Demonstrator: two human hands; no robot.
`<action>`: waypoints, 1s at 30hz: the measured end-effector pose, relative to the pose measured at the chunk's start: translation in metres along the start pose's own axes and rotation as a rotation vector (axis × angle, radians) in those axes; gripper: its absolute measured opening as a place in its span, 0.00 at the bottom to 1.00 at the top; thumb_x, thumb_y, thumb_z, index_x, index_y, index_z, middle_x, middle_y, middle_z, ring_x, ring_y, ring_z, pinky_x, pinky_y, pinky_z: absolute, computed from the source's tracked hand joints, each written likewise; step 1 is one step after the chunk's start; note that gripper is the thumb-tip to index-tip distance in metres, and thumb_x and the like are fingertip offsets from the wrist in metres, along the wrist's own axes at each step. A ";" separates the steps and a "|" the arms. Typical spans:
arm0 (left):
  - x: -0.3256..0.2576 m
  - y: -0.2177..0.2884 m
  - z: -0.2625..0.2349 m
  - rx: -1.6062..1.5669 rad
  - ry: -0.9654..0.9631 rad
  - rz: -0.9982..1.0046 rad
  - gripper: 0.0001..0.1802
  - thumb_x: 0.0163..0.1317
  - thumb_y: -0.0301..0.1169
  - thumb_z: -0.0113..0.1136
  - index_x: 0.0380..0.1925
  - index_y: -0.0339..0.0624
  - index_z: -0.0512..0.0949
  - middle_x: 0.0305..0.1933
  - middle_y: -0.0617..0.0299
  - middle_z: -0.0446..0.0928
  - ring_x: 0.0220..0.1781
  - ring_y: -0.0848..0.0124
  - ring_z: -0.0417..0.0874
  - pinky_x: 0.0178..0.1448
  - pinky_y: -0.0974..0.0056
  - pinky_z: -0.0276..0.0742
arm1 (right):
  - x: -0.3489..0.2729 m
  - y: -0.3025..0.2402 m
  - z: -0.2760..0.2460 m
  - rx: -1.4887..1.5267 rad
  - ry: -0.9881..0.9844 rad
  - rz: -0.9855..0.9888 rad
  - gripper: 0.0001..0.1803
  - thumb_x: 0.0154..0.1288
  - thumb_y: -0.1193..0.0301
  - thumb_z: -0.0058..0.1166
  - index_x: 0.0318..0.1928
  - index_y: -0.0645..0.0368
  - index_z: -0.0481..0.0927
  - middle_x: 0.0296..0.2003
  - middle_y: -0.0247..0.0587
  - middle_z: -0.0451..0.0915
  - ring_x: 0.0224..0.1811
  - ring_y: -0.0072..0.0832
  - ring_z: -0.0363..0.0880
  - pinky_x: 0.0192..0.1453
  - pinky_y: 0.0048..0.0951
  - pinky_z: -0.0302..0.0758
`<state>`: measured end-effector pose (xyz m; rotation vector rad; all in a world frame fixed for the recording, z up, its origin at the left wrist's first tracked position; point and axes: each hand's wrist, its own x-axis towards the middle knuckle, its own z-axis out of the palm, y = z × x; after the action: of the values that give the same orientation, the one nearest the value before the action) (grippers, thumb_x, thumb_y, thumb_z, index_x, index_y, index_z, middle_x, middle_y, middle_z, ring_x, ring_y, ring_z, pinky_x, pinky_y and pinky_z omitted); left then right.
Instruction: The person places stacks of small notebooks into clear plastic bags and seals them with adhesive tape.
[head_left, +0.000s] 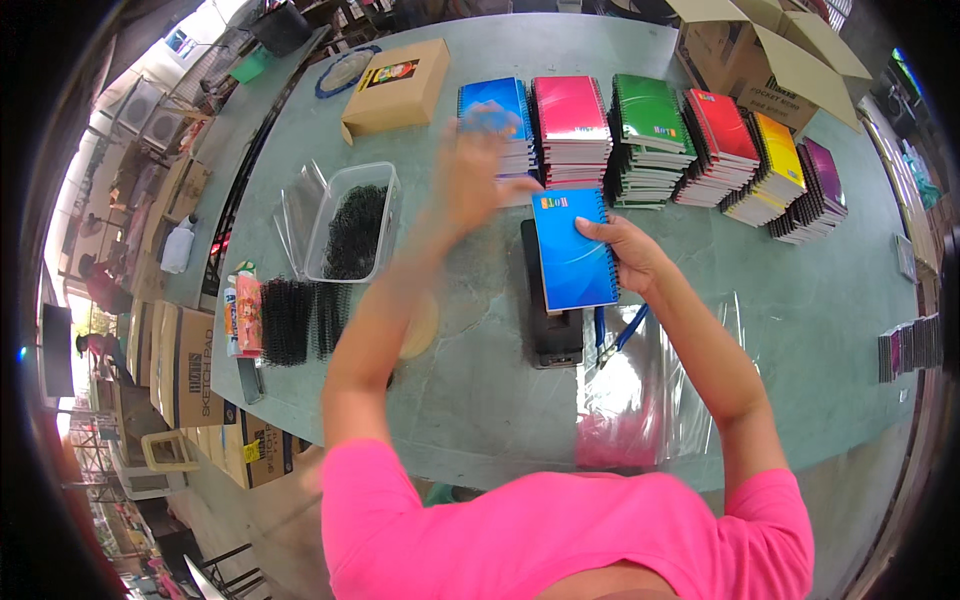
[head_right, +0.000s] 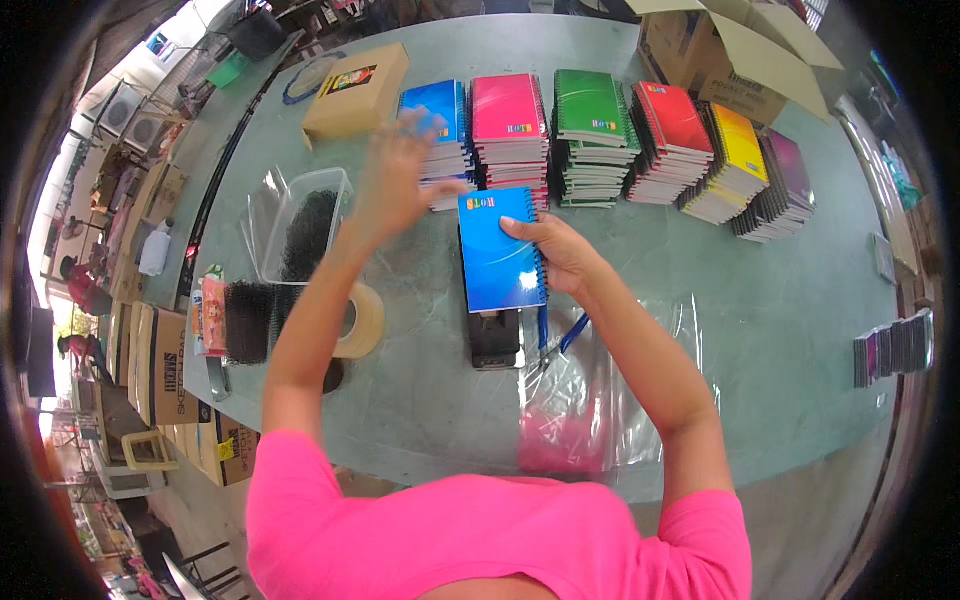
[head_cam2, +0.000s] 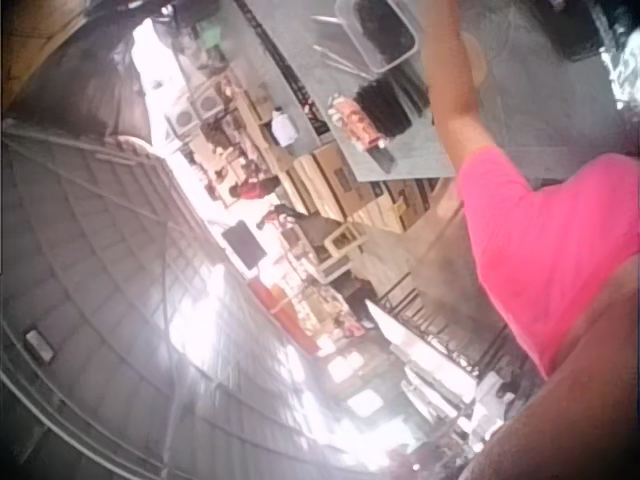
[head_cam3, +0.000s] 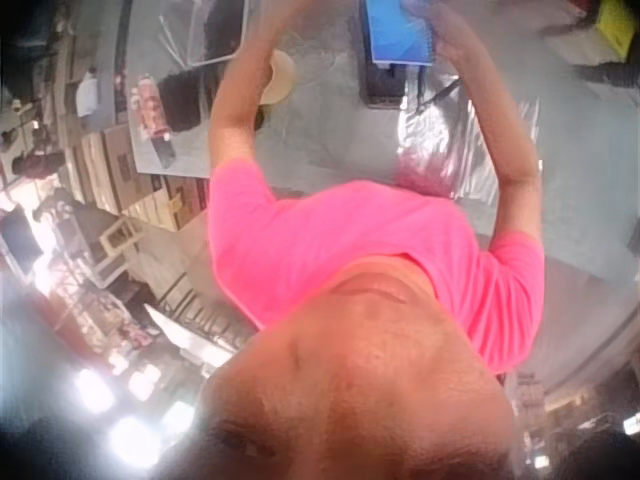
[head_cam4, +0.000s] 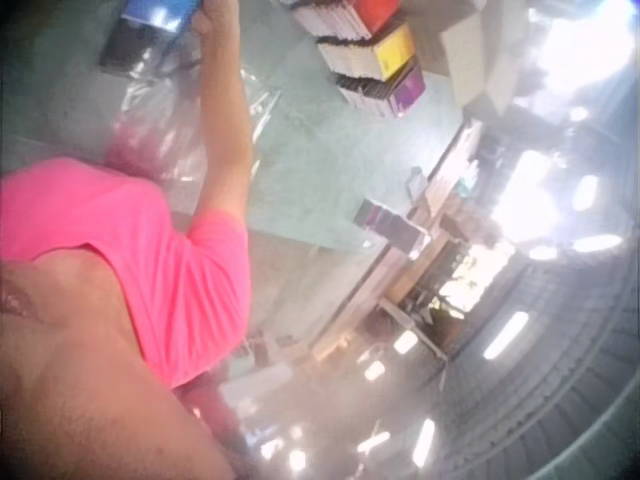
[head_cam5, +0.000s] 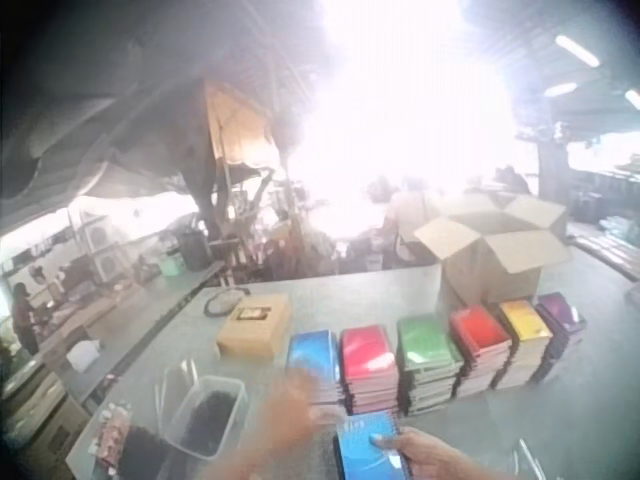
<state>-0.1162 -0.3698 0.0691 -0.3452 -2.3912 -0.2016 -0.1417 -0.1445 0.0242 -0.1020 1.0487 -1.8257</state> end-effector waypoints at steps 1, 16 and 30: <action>-0.005 -0.034 0.014 0.196 0.032 -0.050 0.21 0.50 0.39 0.63 0.43 0.43 0.76 0.48 0.56 0.77 0.59 0.56 0.71 0.66 0.51 0.56 | 0.002 0.003 0.002 0.021 0.012 0.009 0.25 0.61 0.64 0.56 0.53 0.67 0.68 0.47 0.49 0.76 0.44 0.36 0.80 0.52 0.39 0.77; 0.037 0.017 0.066 0.056 0.019 0.134 0.21 0.56 0.40 0.59 0.45 0.38 0.76 0.47 0.48 0.77 0.55 0.54 0.73 0.63 0.52 0.60 | -0.027 0.012 -0.040 -0.069 0.172 0.034 0.28 0.53 0.72 0.62 0.54 0.67 0.68 0.45 0.51 0.77 0.45 0.36 0.79 0.49 0.39 0.79; 0.059 0.033 0.084 -0.228 -0.107 0.185 0.14 0.54 0.24 0.53 0.41 0.42 0.79 0.47 0.51 0.78 0.58 0.56 0.72 0.63 0.58 0.64 | -0.078 0.014 -0.078 0.234 0.032 0.012 0.24 0.54 0.74 0.58 0.52 0.67 0.69 0.44 0.47 0.78 0.44 0.33 0.80 0.51 0.35 0.77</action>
<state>-0.2009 -0.3068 0.0480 -0.6956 -2.4279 -0.3797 -0.1306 -0.0383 -0.0057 0.0737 0.8485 -1.9311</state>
